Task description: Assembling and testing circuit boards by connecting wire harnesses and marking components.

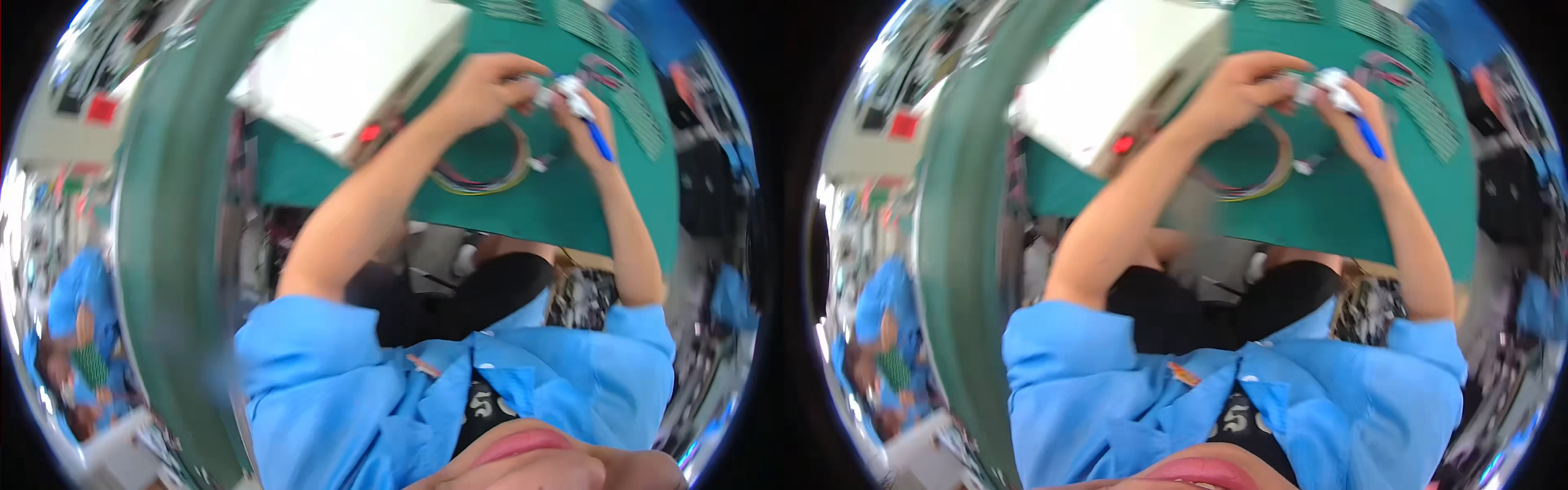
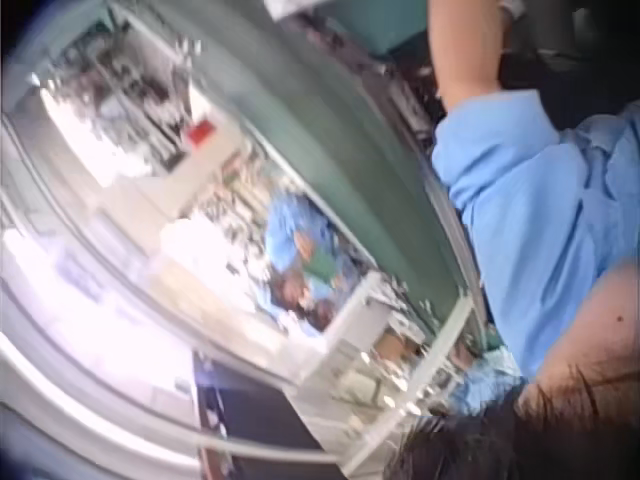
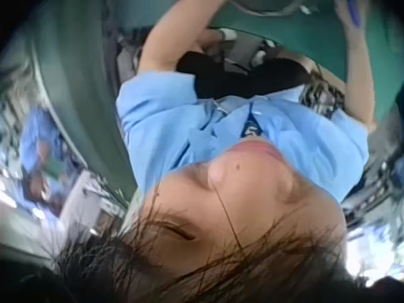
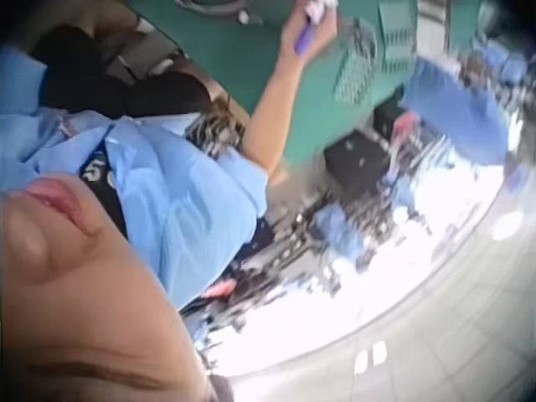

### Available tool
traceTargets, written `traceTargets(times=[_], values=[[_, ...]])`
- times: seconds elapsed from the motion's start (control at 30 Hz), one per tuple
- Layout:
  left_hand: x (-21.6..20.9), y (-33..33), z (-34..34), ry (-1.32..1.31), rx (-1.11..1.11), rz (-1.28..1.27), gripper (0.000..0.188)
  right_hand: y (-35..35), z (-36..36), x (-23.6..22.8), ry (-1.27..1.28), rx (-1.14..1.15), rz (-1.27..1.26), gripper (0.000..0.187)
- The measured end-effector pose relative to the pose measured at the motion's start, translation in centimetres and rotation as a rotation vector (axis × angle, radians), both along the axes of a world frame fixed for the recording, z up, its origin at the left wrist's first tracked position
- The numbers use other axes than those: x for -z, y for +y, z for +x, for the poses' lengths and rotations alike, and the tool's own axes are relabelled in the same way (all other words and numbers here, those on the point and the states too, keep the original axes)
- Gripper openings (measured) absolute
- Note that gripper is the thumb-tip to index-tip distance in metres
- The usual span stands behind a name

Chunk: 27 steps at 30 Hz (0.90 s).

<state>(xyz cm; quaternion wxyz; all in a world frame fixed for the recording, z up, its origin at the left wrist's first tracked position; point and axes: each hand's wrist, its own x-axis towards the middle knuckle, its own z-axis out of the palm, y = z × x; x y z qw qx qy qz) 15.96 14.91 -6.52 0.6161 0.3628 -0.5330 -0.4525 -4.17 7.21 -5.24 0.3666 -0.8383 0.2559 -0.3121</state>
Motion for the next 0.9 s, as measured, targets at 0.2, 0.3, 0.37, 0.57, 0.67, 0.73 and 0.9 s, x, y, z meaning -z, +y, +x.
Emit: traceTargets(times=[0.2, 0.3, 0.37, 0.57, 0.67, 0.73, 0.9], values=[[-1.6, 1.0, 0.2, 0.045, 0.024, 0.055, 0.025, 0.9, 1.3, -1.6, -0.06, -0.09, 0.213, 0.014], [-1.9, 1.3, 0.1, 0.0, 0.019, 0.079, 0.024, 1.0, 1.2, -1.7, -0.067, -0.086, 0.208, 0.015], [-2.0, 1.5, 0.0, -0.006, -0.001, 0.12, 0.023, 1.1, 1.1, -1.6, -0.088, -0.105, 0.25, 0.015], [-1.9, 1.4, 0.1, -0.034, 0.01, 0.154, 0.026, 1.2, 1.2, -1.3, -0.097, -0.047, 0.228, 0.016], [-1.8, 1.3, 0.1, -0.067, 0.004, 0.15, 0.026, 1.1, 1.1, -1.4, -0.059, -0.039, 0.176, 0.017], [-1.8, 1.2, 0.1, -0.031, 0.025, 0.142, 0.025, 1.0, 1.0, -1.4, -0.103, -0.091, 0.237, 0.018], [-1.6, 1.2, 0.2, 0.041, 0.08, 0.157, 0.024, 0.5, 0.9, -1.4, -0.102, -0.152, 0.256, 0.019]])
